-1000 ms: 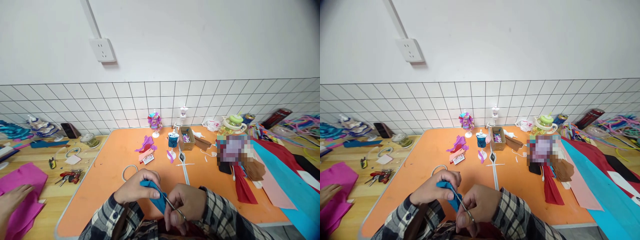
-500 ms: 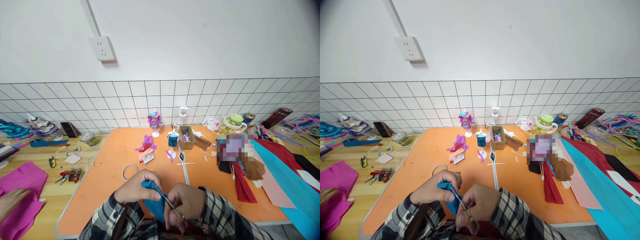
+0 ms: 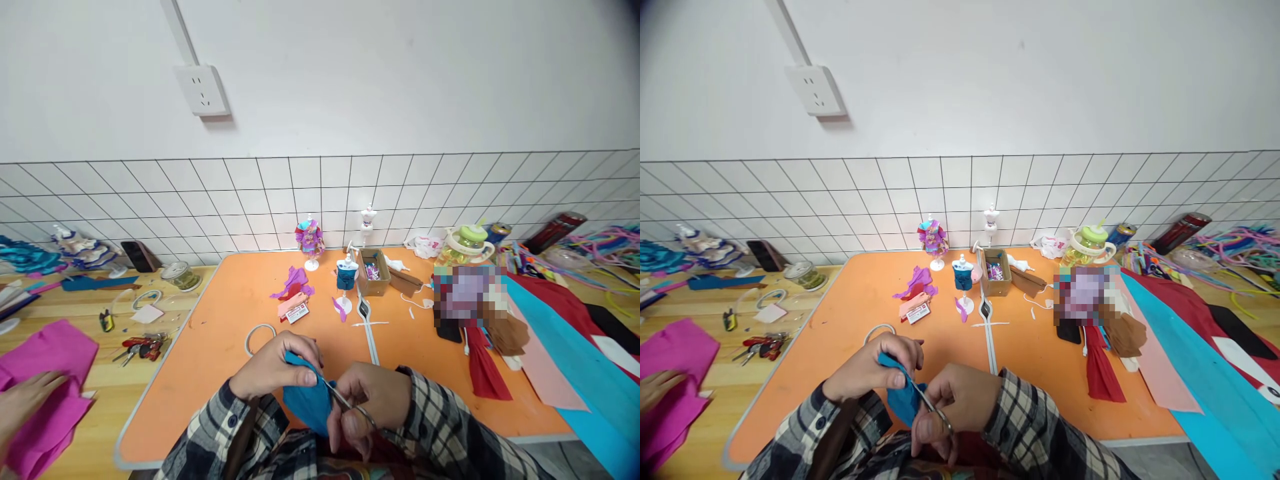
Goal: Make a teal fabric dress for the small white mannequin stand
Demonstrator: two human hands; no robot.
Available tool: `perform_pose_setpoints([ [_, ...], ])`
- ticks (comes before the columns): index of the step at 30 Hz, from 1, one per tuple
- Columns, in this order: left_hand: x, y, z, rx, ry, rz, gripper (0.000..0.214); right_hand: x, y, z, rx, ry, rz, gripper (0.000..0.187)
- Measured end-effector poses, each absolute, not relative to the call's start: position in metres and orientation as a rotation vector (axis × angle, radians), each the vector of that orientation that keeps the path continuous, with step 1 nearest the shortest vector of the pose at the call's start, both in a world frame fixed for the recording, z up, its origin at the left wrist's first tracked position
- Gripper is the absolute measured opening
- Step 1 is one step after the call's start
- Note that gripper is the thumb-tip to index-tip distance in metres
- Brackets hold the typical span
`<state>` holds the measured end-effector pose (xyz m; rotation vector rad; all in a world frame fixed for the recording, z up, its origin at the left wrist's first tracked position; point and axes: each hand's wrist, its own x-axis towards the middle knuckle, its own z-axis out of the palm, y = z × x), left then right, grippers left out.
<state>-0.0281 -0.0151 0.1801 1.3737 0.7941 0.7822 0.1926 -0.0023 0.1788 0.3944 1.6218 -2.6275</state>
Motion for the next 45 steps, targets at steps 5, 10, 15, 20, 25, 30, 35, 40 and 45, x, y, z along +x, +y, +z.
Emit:
perform_pose_setpoints([
  [5,-0.029,-0.017,0.183,1.381,0.841,0.809,0.035,0.193,-0.003,0.178,0.495,1.726,-2.633,0.058],
  [10,-0.032,-0.017,0.183,1.379,0.925,0.828,0.040,0.190,-0.005,0.174,0.580,1.719,-2.648,0.058],
  [15,-0.039,-0.017,0.187,1.438,0.880,0.755,0.033,0.191,-0.003,0.174,0.534,1.716,-2.648,0.060],
  [20,-0.039,-0.017,0.190,1.290,0.849,0.817,0.051,0.191,-0.001,0.170,0.524,1.774,-2.646,0.063],
  [25,-0.031,-0.013,0.182,1.375,0.936,0.858,0.034,0.191,0.002,0.169,0.470,1.918,-2.561,0.073],
  [30,-0.025,-0.012,0.182,1.370,0.936,0.843,0.030,0.194,0.002,0.173,0.475,1.951,-2.538,0.074],
  [35,-0.022,-0.011,0.184,1.351,0.964,0.860,0.035,0.195,-0.001,0.167,0.635,1.924,-2.550,0.063],
  [40,-0.021,-0.012,0.186,1.372,0.979,0.852,0.034,0.193,0.000,0.161,0.526,1.953,-2.578,0.067],
  [45,-0.024,-0.015,0.184,1.324,0.991,0.877,0.038,0.191,-0.001,0.164,0.618,1.785,-2.631,0.056],
])
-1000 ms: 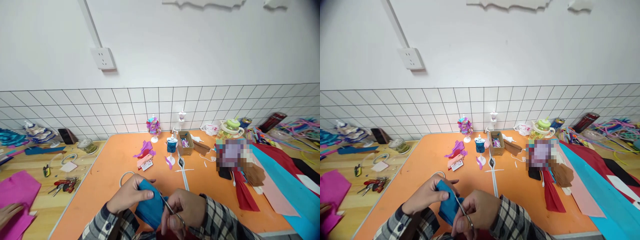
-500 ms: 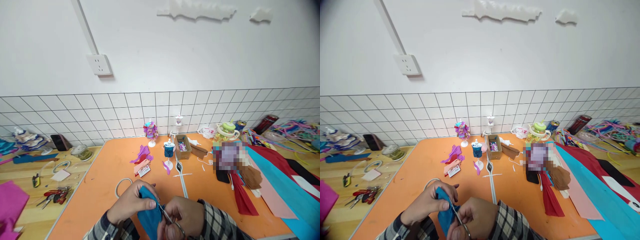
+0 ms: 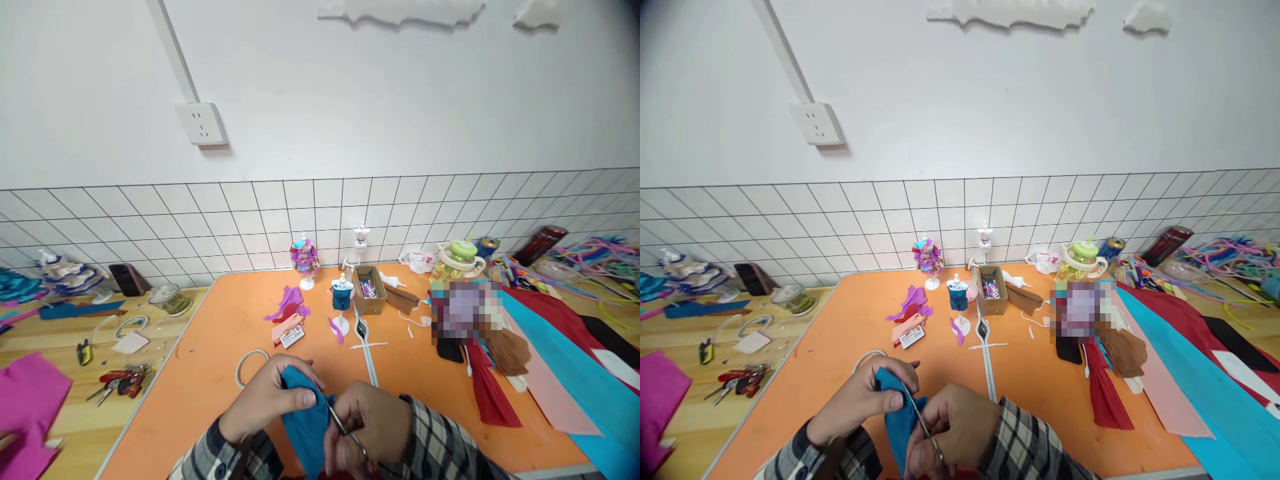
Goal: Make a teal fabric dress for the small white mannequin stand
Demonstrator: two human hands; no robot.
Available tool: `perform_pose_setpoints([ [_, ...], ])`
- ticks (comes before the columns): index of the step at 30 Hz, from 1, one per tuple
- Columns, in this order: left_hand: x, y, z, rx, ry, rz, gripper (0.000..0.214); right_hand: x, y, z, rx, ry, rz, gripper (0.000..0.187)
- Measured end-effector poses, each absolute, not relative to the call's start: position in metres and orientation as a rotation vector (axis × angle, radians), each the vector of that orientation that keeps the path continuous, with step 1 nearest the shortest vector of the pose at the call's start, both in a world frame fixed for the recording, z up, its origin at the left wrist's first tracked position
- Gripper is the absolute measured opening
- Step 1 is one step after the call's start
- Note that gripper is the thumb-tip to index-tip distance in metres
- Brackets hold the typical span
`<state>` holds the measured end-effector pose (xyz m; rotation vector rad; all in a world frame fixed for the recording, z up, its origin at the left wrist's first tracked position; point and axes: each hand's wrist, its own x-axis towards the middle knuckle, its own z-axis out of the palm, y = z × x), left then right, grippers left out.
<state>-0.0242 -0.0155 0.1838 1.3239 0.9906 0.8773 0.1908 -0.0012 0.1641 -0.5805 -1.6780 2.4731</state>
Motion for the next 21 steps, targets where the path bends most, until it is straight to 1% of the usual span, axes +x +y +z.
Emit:
perform_pose_setpoints([
  [2,-0.026,-0.017,0.178,1.271,0.998,0.907,0.038,0.189,-0.003,0.164,-0.580,-1.636,2.501,0.055],
  [6,-0.025,-0.019,0.169,1.229,0.966,0.913,0.031,0.187,-0.004,0.165,-0.496,-1.567,2.555,0.062],
  [8,-0.023,-0.019,0.170,1.236,0.940,0.897,0.030,0.186,-0.004,0.165,-0.447,-1.555,2.572,0.064],
  [14,-0.021,-0.018,0.175,1.247,0.908,0.900,0.028,0.187,-0.004,0.169,-0.477,-1.556,2.557,0.055],
  [18,-0.019,-0.018,0.177,1.267,0.852,0.865,0.029,0.189,-0.005,0.167,-0.429,-1.544,2.619,0.063],
  [21,-0.019,-0.018,0.178,1.276,0.859,0.862,0.030,0.190,-0.005,0.166,-0.467,-1.566,2.573,0.059],
])
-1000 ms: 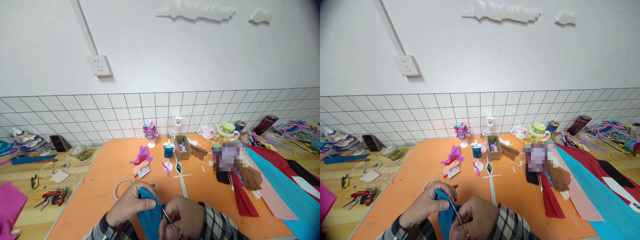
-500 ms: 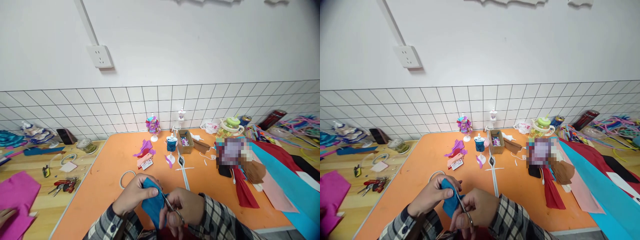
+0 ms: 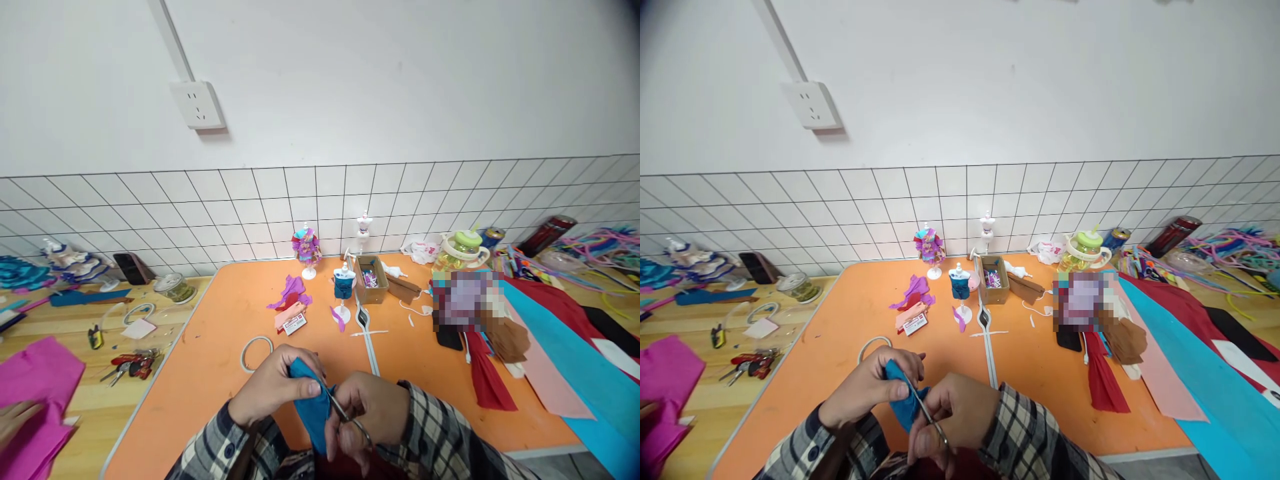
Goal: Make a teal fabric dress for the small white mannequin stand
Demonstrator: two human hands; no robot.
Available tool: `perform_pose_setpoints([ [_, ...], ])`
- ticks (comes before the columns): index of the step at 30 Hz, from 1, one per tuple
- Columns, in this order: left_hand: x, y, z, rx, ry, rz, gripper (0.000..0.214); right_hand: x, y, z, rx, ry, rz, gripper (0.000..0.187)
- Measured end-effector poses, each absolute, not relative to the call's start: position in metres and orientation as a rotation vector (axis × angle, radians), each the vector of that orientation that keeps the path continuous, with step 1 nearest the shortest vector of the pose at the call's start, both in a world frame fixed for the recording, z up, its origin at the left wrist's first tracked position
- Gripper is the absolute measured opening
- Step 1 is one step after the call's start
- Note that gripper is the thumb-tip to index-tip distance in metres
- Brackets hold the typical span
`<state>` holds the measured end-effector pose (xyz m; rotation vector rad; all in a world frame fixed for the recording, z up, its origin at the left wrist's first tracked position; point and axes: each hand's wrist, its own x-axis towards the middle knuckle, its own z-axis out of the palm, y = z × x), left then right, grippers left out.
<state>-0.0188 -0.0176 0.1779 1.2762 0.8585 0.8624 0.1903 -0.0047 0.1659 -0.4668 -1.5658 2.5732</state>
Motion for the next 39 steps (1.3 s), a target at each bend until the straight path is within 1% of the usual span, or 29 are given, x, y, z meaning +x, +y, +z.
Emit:
perform_pose_setpoints([
  [3,-0.019,-0.017,0.179,1.289,0.870,0.849,0.030,0.191,-0.004,0.168,-0.484,-1.584,2.559,0.055],
  [7,-0.020,-0.018,0.183,1.334,0.859,0.807,0.031,0.190,-0.002,0.174,-0.443,-1.585,2.641,0.057],
  [11,-0.022,-0.019,0.187,1.286,0.930,0.831,0.037,0.189,-0.001,0.177,-0.451,-1.596,2.556,0.059],
  [18,-0.023,-0.018,0.187,1.332,0.977,0.799,0.035,0.191,-0.001,0.167,-0.318,-1.592,2.609,0.067],
  [22,-0.023,-0.019,0.184,1.306,0.983,0.845,0.033,0.192,0.000,0.163,-0.328,-1.696,2.525,0.072],
  [27,-0.023,-0.021,0.183,1.293,0.994,0.800,0.035,0.191,0.000,0.167,-0.359,-1.737,2.390,0.072],
  [31,-0.022,-0.020,0.184,1.316,1.021,0.803,0.040,0.190,-0.002,0.169,-0.433,-1.634,2.464,0.070],
  [34,-0.022,-0.019,0.185,1.359,1.005,0.772,0.042,0.192,-0.002,0.168,-0.383,-1.609,2.551,0.069],
  [36,-0.022,-0.019,0.185,1.388,0.981,0.747,0.041,0.193,-0.001,0.166,-0.331,-1.604,2.588,0.068],
  [39,-0.021,-0.020,0.184,1.413,0.995,0.749,0.038,0.196,0.000,0.162,-0.373,-1.585,2.596,0.066],
])
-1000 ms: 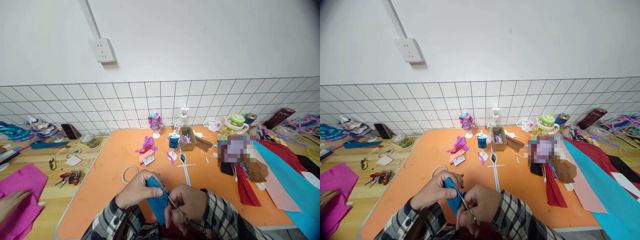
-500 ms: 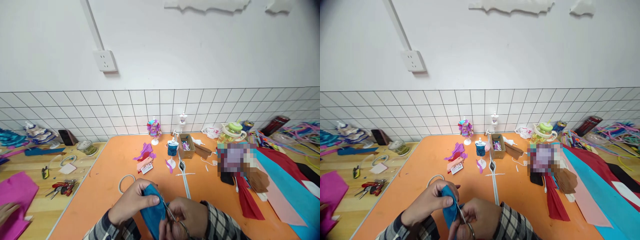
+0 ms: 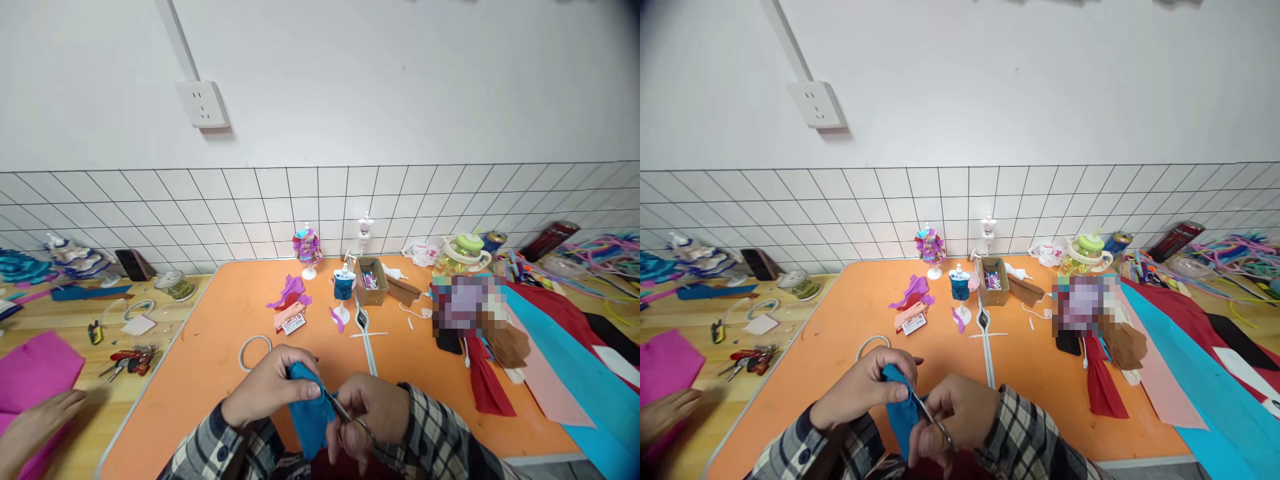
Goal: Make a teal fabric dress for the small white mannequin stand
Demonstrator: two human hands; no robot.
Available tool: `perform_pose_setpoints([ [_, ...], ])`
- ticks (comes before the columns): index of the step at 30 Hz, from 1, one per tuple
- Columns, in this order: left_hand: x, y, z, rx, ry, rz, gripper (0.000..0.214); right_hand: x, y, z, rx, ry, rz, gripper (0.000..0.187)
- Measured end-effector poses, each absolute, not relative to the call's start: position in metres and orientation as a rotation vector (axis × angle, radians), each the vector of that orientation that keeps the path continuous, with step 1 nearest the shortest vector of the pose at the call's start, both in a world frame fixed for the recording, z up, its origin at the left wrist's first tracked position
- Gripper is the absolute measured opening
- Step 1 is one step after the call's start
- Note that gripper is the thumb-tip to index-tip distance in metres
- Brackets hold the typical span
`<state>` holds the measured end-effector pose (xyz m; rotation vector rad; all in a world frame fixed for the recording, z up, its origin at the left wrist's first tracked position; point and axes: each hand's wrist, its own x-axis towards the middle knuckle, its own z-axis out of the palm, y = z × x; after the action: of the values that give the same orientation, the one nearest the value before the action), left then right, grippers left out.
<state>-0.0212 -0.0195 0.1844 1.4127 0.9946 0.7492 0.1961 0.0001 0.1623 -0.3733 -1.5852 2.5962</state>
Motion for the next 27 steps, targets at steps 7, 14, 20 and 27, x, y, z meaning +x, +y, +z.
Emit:
perform_pose_setpoints([
  [7,-0.0182,-0.0181,0.1832,1.467,1.002,0.725,0.038,0.1994,0.0039,0.1681,-0.353,-1.695,2.582,0.070],
  [14,-0.0177,-0.0176,0.1825,1.466,0.990,0.710,0.039,0.1998,0.0038,0.1705,-0.457,-1.664,2.618,0.067],
  [20,-0.0164,-0.0189,0.1817,1.420,0.974,0.711,0.039,0.1987,0.0041,0.1679,-0.504,-1.659,2.577,0.060],
  [27,-0.0205,-0.0169,0.1797,1.381,0.916,0.835,0.034,0.1962,0.0027,0.1693,-0.504,-1.653,2.569,0.063],
])
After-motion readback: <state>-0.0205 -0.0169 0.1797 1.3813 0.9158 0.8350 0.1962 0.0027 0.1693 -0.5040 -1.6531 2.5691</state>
